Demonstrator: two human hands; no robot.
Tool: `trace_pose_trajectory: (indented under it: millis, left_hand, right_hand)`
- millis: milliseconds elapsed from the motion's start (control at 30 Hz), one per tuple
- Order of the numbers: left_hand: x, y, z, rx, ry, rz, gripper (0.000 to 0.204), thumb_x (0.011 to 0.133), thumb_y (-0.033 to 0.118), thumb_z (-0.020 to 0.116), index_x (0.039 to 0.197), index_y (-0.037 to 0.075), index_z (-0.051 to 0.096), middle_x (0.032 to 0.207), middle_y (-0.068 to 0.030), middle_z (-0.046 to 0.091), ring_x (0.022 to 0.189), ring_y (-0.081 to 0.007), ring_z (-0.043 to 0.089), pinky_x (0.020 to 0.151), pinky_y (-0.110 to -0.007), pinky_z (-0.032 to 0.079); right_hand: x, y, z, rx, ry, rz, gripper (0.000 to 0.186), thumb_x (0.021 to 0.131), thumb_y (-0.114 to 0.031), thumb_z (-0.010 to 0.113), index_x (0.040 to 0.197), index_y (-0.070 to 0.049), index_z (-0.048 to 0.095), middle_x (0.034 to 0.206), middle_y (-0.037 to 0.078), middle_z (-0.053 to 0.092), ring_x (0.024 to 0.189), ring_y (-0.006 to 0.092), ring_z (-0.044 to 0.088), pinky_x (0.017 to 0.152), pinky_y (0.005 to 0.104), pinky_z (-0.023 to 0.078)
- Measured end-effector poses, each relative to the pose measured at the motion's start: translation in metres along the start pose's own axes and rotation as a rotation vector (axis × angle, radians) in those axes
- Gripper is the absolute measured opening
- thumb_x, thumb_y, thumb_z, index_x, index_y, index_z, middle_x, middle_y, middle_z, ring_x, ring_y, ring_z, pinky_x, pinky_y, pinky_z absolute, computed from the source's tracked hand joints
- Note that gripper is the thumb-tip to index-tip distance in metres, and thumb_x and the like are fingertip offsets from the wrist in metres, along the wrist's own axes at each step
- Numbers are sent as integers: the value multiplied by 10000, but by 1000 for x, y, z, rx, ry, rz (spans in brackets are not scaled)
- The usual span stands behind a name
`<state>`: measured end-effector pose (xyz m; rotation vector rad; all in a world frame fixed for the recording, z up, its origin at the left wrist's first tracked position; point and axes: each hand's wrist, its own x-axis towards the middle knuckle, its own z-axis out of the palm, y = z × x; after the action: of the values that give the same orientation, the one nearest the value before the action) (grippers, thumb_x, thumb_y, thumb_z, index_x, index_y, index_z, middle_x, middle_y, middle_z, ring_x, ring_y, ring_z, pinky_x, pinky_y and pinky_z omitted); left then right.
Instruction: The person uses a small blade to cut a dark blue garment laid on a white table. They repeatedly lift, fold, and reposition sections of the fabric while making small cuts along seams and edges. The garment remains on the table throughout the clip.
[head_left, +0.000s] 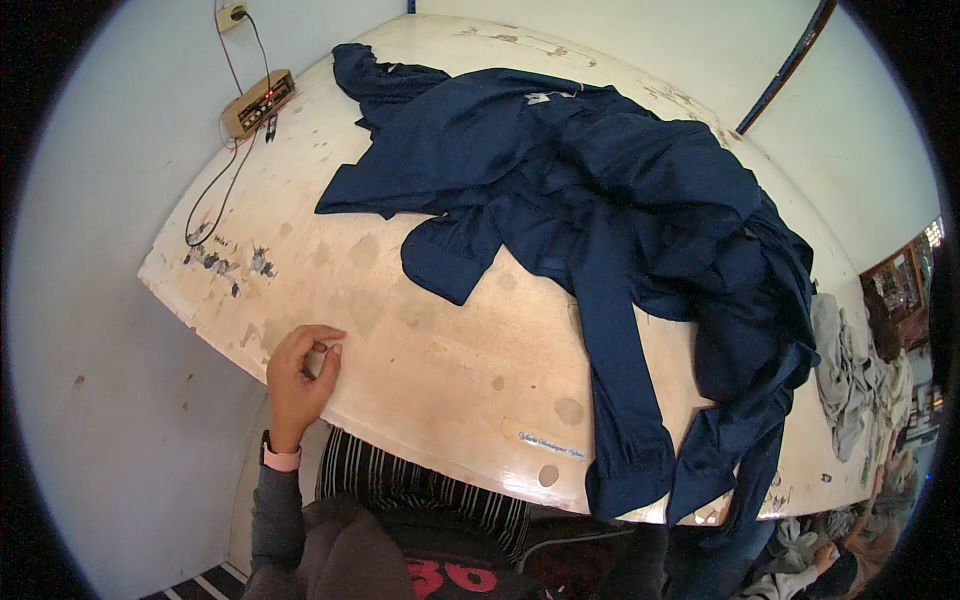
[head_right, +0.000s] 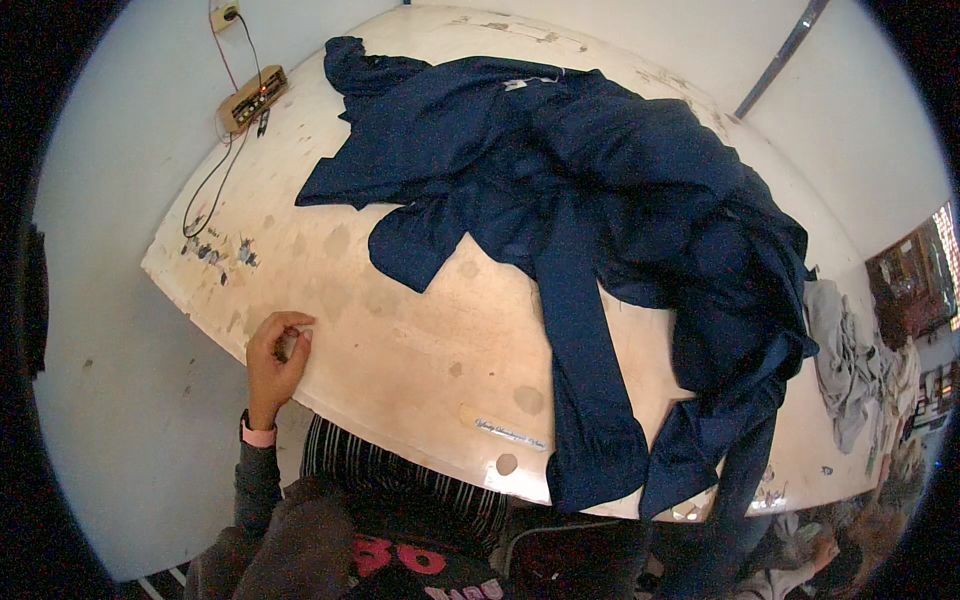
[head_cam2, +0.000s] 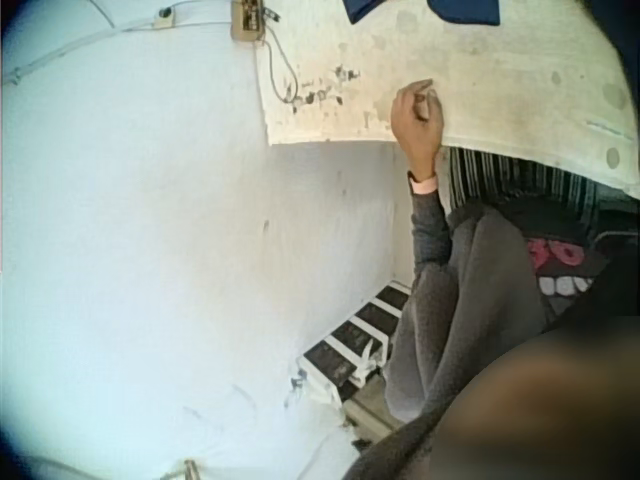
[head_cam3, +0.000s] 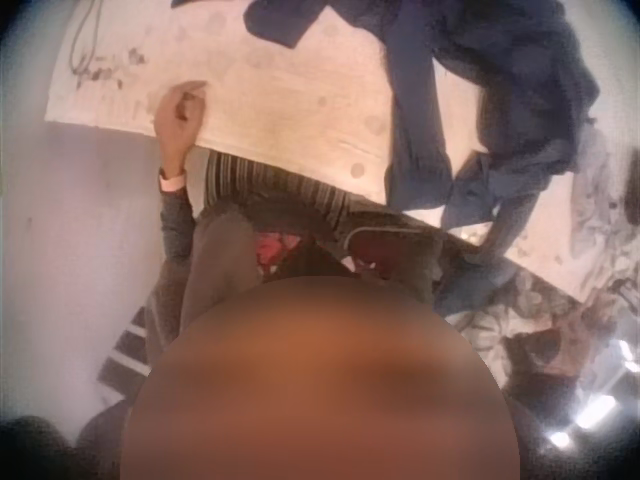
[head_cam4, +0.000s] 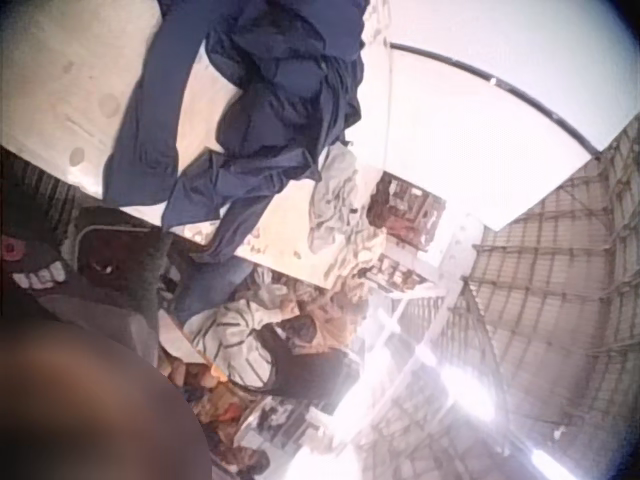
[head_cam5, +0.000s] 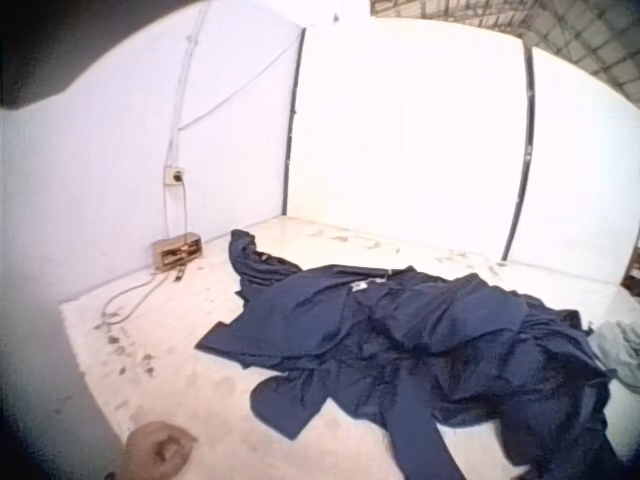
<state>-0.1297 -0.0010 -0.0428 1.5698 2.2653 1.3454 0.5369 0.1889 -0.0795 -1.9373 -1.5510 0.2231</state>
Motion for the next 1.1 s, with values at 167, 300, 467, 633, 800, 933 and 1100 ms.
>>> trace_pose_trajectory:
  millis: [167, 300, 467, 633, 800, 933, 1100]
  left_hand:
    - [-4, 0, -2, 16, 9, -70, 148, 872, 31, 692, 1014, 46, 732, 981, -56, 711, 796, -160, 617, 616, -269, 453]
    - [-2, -1, 2, 21, 23, -66, 136, 873, 21, 694, 1003, 44, 728, 979, -46, 711, 797, -139, 603, 604, -254, 438]
    - [-2, -1, 2, 2, 13, -98, 137, 870, 13, 704, 1003, 38, 727, 987, -55, 712, 815, -141, 597, 669, -259, 460]
    - [-2, 0, 1, -5, -24, -129, 134, 874, -5, 696, 1002, 28, 722, 1019, -66, 714, 860, -145, 604, 773, -265, 475]
    - [-4, -7, -3, 0, -59, -126, 113, 905, -1, 660, 1010, 15, 699, 1061, -74, 699, 931, -146, 607, 816, -271, 463]
    - [-3, -6, 1, -20, -58, -148, 112, 903, -11, 667, 1010, 3, 693, 1068, -76, 700, 951, -148, 612, 833, -267, 456]
    - [-2, -6, 0, -19, -61, -167, 116, 912, 1, 665, 1027, 5, 683, 1063, -65, 694, 929, -133, 590, 822, -259, 447]
  right_hand:
    - [82, 1, 16, -2, 33, -61, 417, 882, -299, 754, 1187, -31, 655, 1048, 121, 726, 847, 269, 681, 806, 365, 521]
    - [143, 6, 31, -21, 56, -84, 411, 884, -294, 756, 1187, -32, 660, 1054, 118, 727, 853, 264, 681, 814, 361, 519]
    - [196, 14, 61, -52, 46, -102, 405, 887, -289, 759, 1187, -34, 667, 1062, 114, 727, 861, 258, 681, 825, 356, 518]
    - [224, 31, 95, -89, 14, -86, 398, 889, -284, 761, 1187, -35, 673, 1069, 111, 728, 870, 251, 681, 835, 351, 516]
    - [232, 45, 125, -110, -25, -79, 391, 891, -278, 764, 1187, -37, 680, 1077, 107, 729, 878, 245, 681, 846, 346, 515]
    - [222, 51, 137, -118, -42, -85, 386, 893, -274, 767, 1187, -38, 685, 1083, 104, 730, 884, 240, 681, 854, 342, 513]
    - [170, 50, 140, -81, -70, -101, 379, 895, -269, 769, 1187, -39, 692, 1091, 100, 730, 892, 234, 681, 865, 337, 512]
